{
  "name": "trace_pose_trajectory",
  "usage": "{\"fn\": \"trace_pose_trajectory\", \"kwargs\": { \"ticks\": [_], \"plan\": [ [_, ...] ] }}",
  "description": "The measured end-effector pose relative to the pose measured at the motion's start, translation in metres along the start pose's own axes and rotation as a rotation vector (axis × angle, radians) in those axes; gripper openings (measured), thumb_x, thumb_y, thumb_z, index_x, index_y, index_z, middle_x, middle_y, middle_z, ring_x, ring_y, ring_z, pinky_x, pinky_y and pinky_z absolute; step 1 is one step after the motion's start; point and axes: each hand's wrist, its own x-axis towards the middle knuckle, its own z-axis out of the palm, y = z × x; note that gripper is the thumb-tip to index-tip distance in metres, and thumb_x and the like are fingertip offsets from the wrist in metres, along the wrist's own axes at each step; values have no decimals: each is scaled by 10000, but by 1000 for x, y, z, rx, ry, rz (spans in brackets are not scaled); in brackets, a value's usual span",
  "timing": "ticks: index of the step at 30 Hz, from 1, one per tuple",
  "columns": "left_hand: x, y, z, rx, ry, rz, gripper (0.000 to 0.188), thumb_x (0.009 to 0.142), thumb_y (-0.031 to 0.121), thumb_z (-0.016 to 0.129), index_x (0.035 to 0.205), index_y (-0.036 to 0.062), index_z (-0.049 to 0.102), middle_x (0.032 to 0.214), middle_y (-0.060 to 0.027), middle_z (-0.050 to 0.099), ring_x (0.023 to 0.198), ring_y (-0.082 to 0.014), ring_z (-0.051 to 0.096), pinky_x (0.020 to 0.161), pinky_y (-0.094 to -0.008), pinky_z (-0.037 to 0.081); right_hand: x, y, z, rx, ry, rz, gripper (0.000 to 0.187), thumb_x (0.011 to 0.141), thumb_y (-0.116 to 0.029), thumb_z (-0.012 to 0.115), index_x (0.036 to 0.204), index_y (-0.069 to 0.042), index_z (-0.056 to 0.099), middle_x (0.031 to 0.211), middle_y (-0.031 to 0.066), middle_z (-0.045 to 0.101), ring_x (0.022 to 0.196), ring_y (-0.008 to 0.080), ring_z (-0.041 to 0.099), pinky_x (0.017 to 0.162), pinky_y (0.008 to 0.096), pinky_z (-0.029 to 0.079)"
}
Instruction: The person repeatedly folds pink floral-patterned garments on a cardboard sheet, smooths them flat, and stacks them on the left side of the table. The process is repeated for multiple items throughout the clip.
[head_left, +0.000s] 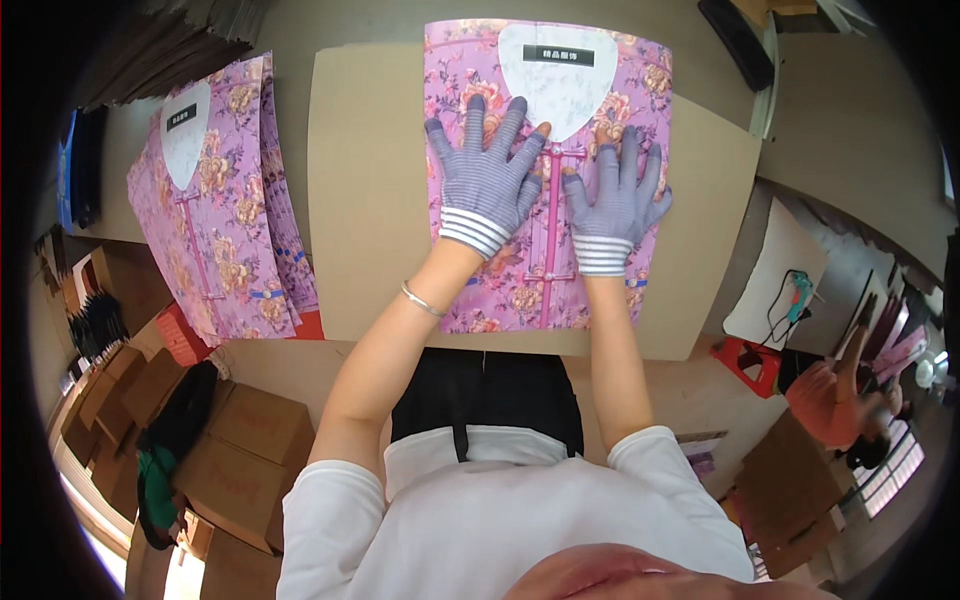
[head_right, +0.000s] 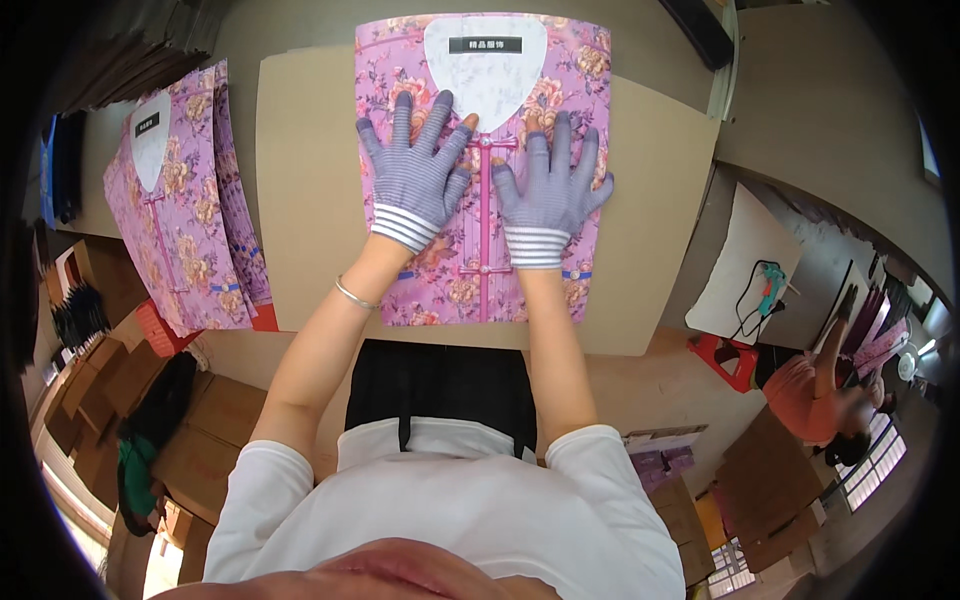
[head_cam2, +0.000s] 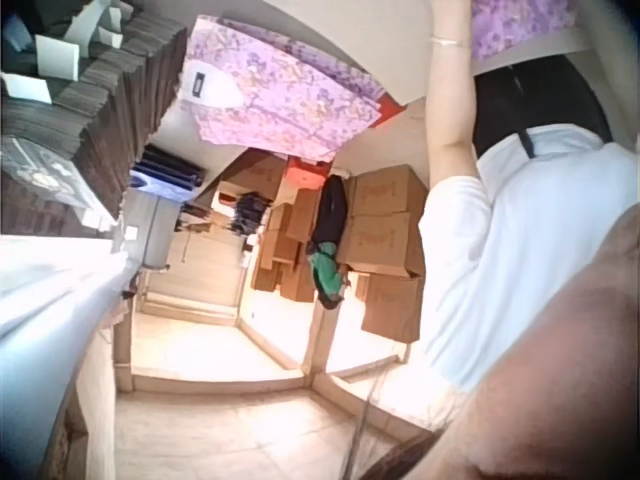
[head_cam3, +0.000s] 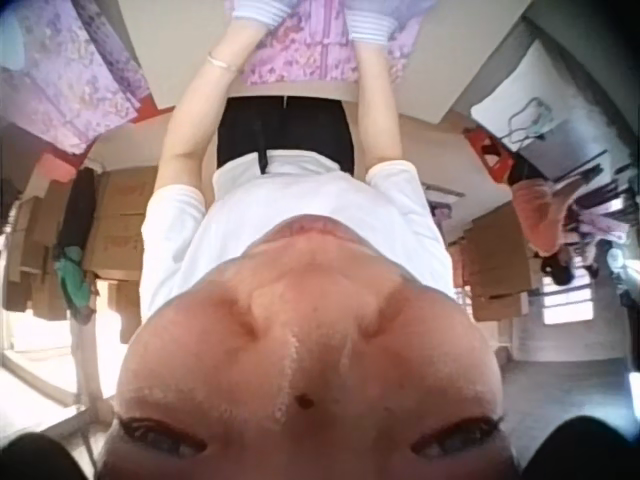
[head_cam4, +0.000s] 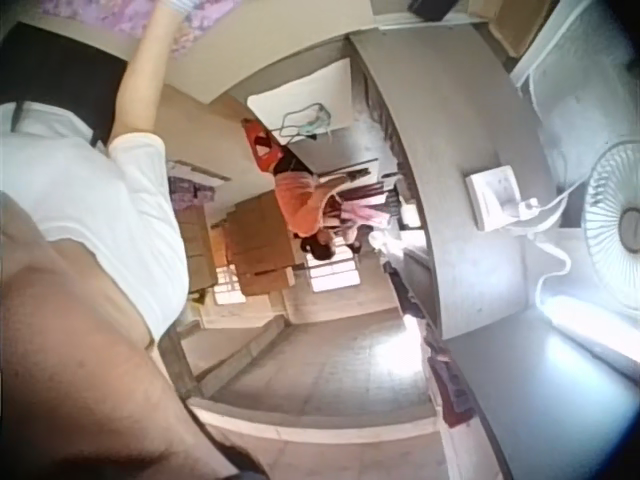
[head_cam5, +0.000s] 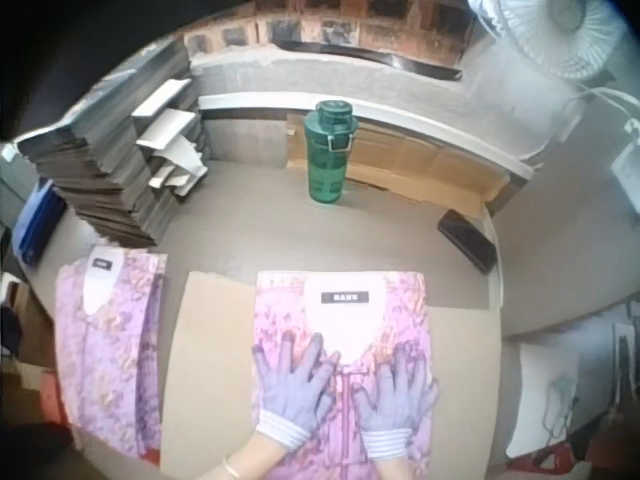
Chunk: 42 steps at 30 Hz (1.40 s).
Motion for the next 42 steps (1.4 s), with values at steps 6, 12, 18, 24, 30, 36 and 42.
{"fn": "trace_pose_trajectory", "kwargs": {
  "ticks": [6,12,18,24,30,36,42],
  "plan": [
    [2,1,2,-38,35,-25,519,828,354,619,1335,248,585,1495,-78,427,1395,-469,306,1016,-824,114,31,-3,11,-34,18,-13,572,770,-511,689,1225,-166,644,1484,64,457,1392,348,333,1015,701,214],
    [3,1,0,-40,10,-34,565,816,356,635,1363,242,554,1520,-63,400,1416,-451,282,1025,-805,126,32,-4,12,-38,7,-18,567,775,-513,687,1219,-162,644,1472,71,471,1391,352,335,1019,698,206],
    [4,0,4,-51,58,-19,511,811,332,622,1310,226,609,1479,-86,442,1389,-459,318,1001,-833,122,32,-6,12,-25,55,-27,555,764,-504,698,1195,-158,647,1446,74,495,1368,355,359,1010,690,216],
    [0,3,4,-54,86,-31,513,784,331,638,1284,220,623,1451,-84,466,1364,-459,348,995,-827,144,32,-5,14,-9,68,-23,534,760,-496,701,1183,-174,656,1419,65,515,1351,349,377,1006,700,216],
    [1,-1,11,-29,137,1,496,803,328,631,1287,218,616,1446,-65,474,1354,-442,367,994,-819,161,32,-3,20,-3,128,-38,525,764,-503,696,1182,-187,663,1414,59,516,1344,346,384,991,728,210],
    [-8,-19,19,-360,463,-46,380,781,94,557,1147,137,651,1338,-107,570,1332,-352,442,1082,-734,137,31,-3,23,-19,170,-45,554,778,-543,682,1234,-231,634,1412,19,533,1337,329,405,1002,674,220],
    [-7,-6,2,-61,211,35,408,768,235,595,1141,74,635,1419,-163,491,1346,-433,385,1114,-660,205,30,-12,2,3,70,11,553,809,-437,647,1288,-166,590,1413,89,517,1353,341,393,1045,658,246]
  ]
}}
